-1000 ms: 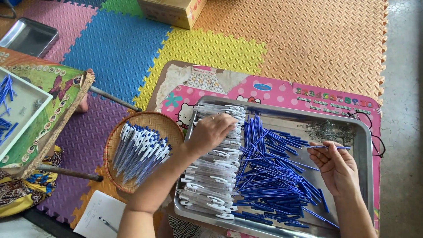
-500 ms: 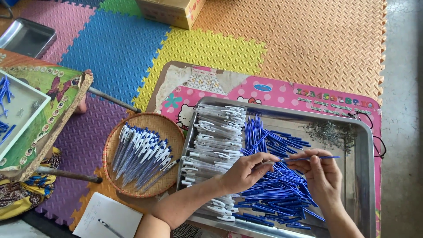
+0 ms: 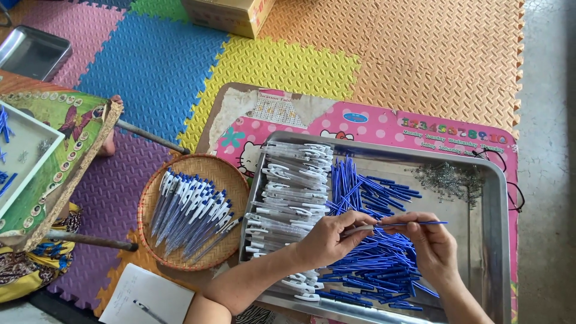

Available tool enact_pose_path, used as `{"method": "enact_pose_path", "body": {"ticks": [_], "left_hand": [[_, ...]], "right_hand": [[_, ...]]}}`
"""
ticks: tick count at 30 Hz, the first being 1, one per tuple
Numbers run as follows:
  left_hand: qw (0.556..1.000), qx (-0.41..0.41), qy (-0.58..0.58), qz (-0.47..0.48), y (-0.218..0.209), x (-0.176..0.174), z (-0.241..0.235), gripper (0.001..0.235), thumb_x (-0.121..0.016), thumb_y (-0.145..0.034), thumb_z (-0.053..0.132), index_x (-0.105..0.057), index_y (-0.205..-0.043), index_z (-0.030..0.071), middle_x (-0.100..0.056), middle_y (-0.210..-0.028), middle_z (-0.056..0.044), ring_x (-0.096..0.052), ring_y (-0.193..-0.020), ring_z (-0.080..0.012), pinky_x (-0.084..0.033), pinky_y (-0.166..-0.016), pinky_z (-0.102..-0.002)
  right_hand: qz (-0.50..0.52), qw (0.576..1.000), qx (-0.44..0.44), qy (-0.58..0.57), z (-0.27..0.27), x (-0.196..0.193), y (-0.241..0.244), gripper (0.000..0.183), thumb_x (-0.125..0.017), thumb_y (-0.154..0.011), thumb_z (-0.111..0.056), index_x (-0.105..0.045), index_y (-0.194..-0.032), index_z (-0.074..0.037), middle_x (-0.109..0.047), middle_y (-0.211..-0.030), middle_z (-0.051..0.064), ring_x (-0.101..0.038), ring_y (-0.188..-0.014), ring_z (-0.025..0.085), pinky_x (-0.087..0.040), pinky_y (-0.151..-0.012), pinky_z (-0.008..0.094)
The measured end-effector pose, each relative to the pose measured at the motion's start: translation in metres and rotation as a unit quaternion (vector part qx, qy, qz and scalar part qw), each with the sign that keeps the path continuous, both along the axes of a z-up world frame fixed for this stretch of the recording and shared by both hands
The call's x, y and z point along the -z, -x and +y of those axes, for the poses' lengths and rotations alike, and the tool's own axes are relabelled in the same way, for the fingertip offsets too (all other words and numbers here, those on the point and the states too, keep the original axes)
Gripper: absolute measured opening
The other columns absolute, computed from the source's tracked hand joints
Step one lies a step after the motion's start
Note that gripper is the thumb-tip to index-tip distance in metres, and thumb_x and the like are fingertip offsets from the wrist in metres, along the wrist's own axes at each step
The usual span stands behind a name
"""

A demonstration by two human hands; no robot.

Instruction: The person assembles blue pens by inserting blue ink cartridges into clear plastic pen bodies. They pick up a pen body and a cartridge from a metal tray, insert the cartridge into the body, and place the assembled pen into a woven basket.

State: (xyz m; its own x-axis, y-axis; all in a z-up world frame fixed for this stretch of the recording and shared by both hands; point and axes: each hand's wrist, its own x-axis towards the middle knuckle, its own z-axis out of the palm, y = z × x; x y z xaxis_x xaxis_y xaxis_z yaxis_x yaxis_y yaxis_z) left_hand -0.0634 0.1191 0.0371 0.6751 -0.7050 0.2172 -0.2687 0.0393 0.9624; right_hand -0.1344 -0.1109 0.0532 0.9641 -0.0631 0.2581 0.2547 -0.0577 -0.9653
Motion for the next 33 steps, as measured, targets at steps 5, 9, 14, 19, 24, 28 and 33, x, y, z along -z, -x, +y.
{"method": "enact_pose_path", "body": {"ticks": [5, 9, 14, 19, 24, 28, 33], "left_hand": [[0.988, 0.054, -0.021, 0.140, 0.003, -0.025, 0.005, 0.037, -0.064, -0.102, 0.011, -0.054, -0.137, 0.009, -0.073, -0.125, -0.017, -0.073, -0.119, -0.0311, -0.061, -0.104, -0.041], [0.937, 0.160, -0.031, 0.309, -0.005, -0.035, 0.011, 0.047, -0.057, -0.107, 0.005, -0.047, -0.152, 0.007, -0.068, -0.139, -0.016, -0.071, -0.098, -0.0196, -0.063, -0.094, -0.036], [0.923, 0.174, 0.019, 0.343, 0.003, -0.006, 0.003, 0.039, -0.054, -0.113, 0.017, -0.047, -0.149, 0.005, -0.070, -0.134, -0.013, -0.067, -0.072, -0.0147, -0.058, -0.061, -0.024], [0.902, 0.177, 0.078, 0.386, 0.012, 0.008, -0.004, 0.042, -0.051, -0.116, 0.015, -0.043, -0.156, 0.005, -0.072, -0.127, -0.013, -0.057, -0.079, -0.0100, -0.052, -0.073, -0.023], [0.927, 0.144, 0.110, 0.329, 0.016, 0.016, -0.004, 0.038, -0.052, -0.117, 0.017, -0.048, -0.153, 0.005, -0.067, -0.089, -0.006, -0.066, -0.073, -0.0148, -0.058, -0.064, -0.024], [0.927, 0.154, 0.128, 0.316, 0.018, 0.019, -0.005, 0.038, -0.051, -0.117, 0.014, -0.047, -0.154, 0.007, -0.068, -0.098, -0.009, -0.069, -0.079, -0.0179, -0.064, -0.075, -0.029], [0.919, 0.141, 0.176, 0.323, 0.004, 0.017, -0.003, 0.036, -0.046, -0.118, 0.003, -0.046, -0.153, 0.011, -0.073, -0.129, -0.018, -0.075, -0.107, -0.0289, -0.067, -0.099, -0.040]], "right_hand": [[0.023, 0.998, -0.029, 0.046, -0.002, -0.005, 0.002, 0.023, -0.050, -0.108, -0.011, -0.068, -0.117, 0.001, -0.083, -0.109, 0.020, -0.083, -0.106, 0.031, -0.068, -0.097, 0.038], [0.030, 0.999, -0.030, 0.022, -0.015, 0.006, 0.007, 0.023, -0.052, -0.107, -0.006, -0.066, -0.124, 0.002, -0.080, -0.107, 0.019, -0.082, -0.105, 0.030, -0.067, -0.097, 0.037], [0.068, 0.998, 0.008, -0.012, -0.001, 0.006, 0.007, 0.066, -0.062, -0.097, -0.001, -0.038, -0.159, -0.004, -0.081, -0.101, 0.019, -0.084, -0.095, 0.026, -0.068, -0.084, 0.033], [0.041, 0.997, 0.059, 0.017, 0.006, 0.017, 0.007, 0.068, -0.066, -0.095, -0.001, -0.040, -0.158, -0.003, -0.081, -0.106, 0.019, -0.083, -0.092, 0.022, -0.065, -0.072, 0.024], [-0.009, 0.985, -0.001, 0.172, 0.026, 0.035, 0.016, 0.061, -0.044, -0.109, -0.044, -0.045, -0.157, -0.007, -0.068, -0.145, 0.021, -0.072, -0.132, 0.034, -0.059, -0.109, 0.044], [-0.044, 0.972, -0.001, 0.229, 0.023, 0.042, 0.017, 0.058, -0.044, -0.110, -0.039, -0.041, -0.159, -0.007, -0.061, -0.152, 0.023, -0.068, -0.137, 0.037, -0.058, -0.111, 0.045], [-0.098, 0.978, -0.016, 0.186, 0.005, 0.022, 0.001, 0.066, -0.042, -0.113, -0.041, -0.021, -0.166, -0.008, -0.057, -0.151, 0.030, -0.068, -0.132, 0.038, -0.057, -0.110, 0.051]]}}
